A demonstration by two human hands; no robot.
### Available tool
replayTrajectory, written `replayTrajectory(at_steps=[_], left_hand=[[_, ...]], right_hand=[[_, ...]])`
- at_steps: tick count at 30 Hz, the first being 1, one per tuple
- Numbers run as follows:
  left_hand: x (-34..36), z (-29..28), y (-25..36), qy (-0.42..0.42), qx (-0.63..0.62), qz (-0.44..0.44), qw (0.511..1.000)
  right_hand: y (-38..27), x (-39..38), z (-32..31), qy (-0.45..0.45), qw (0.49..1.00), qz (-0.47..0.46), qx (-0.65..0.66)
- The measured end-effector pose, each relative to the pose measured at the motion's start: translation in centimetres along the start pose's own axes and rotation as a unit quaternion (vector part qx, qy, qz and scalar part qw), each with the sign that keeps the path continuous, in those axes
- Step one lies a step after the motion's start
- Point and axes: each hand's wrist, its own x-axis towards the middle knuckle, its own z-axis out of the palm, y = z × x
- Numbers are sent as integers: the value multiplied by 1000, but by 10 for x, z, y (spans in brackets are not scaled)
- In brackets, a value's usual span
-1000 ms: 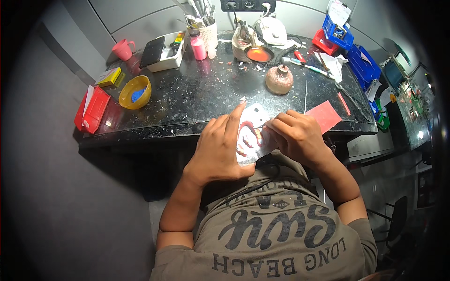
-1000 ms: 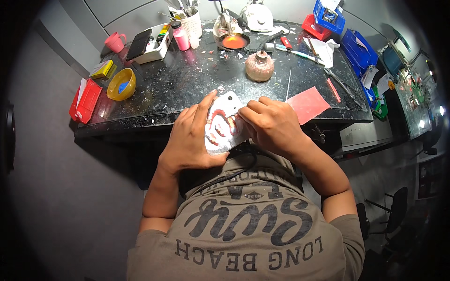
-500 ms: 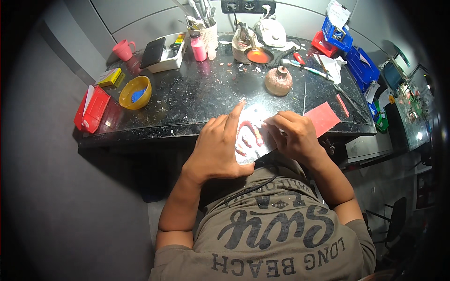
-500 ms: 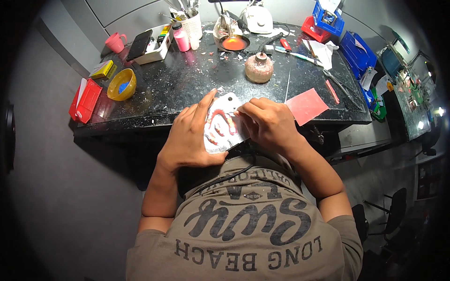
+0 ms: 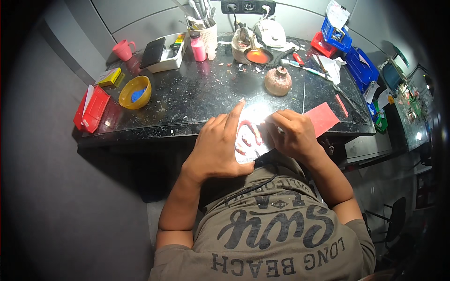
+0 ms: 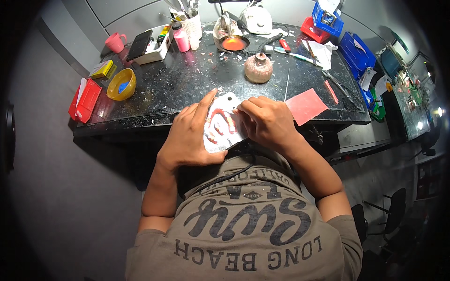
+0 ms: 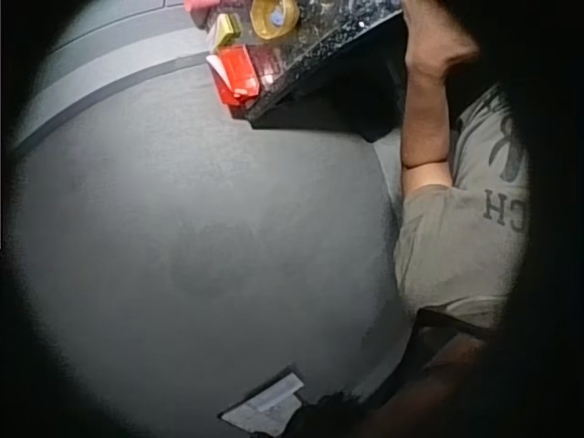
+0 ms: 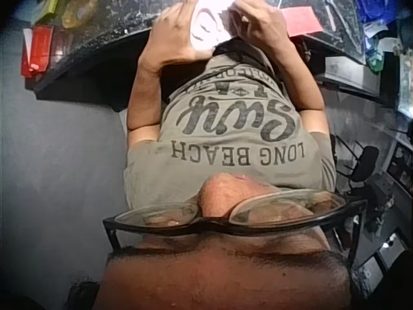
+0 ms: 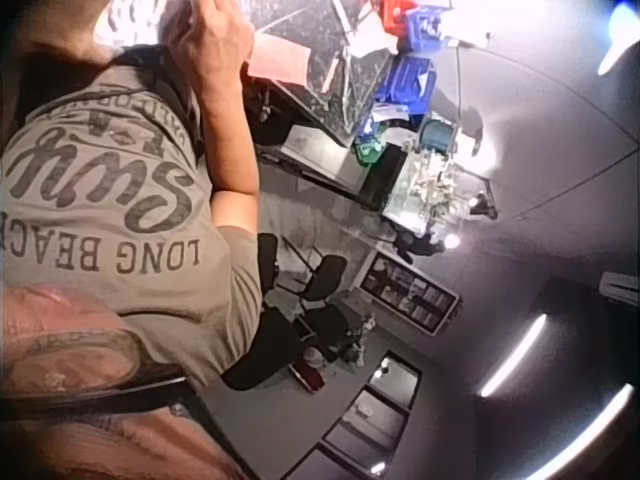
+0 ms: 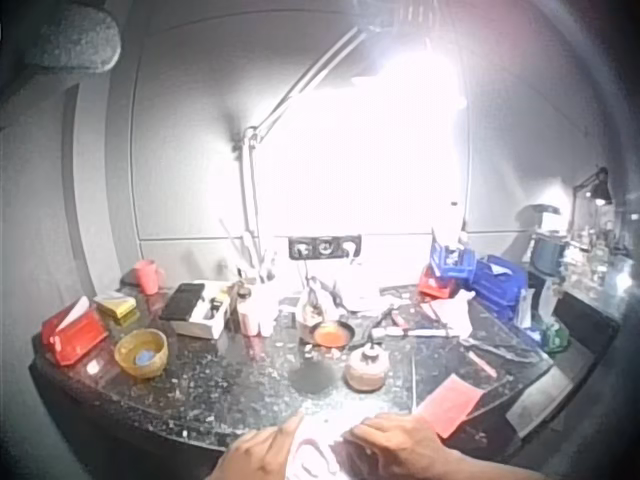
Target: The person carves around a dental model in a metal mold using a handheld tool, heats an instrument over a burner flame to work on the model, and then folds and rolls a sheet of wax by hand.
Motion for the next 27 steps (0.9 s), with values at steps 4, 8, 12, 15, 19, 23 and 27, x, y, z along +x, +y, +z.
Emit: replayTrajectory(at_steps=[4, 8, 12, 15, 19, 23, 27], left_hand=[[1, -1, 1, 4, 3, -1, 1000], [1, 1, 0, 4, 6, 4, 1000], [1, 2, 1, 6, 3, 6, 1000], [0, 1, 1, 5, 3, 1, 1000], [0, 1, -1, 4, 5, -5, 1000], [1, 0, 1, 3, 0, -7, 1000], [2, 1, 1, 10, -1, -1, 1000]], right_hand=[[4, -1, 5, 10, 1000, 8, 5], [6, -2, 9, 20, 1000, 11, 10], [6, -2, 10, 21, 999, 22, 19], [5, -1, 9, 3, 999, 42, 17], [8, 2, 2, -29, 996, 34, 74], [6, 2, 0, -26, 997, 27, 62], [4, 1, 7, -6, 998, 36, 58]])
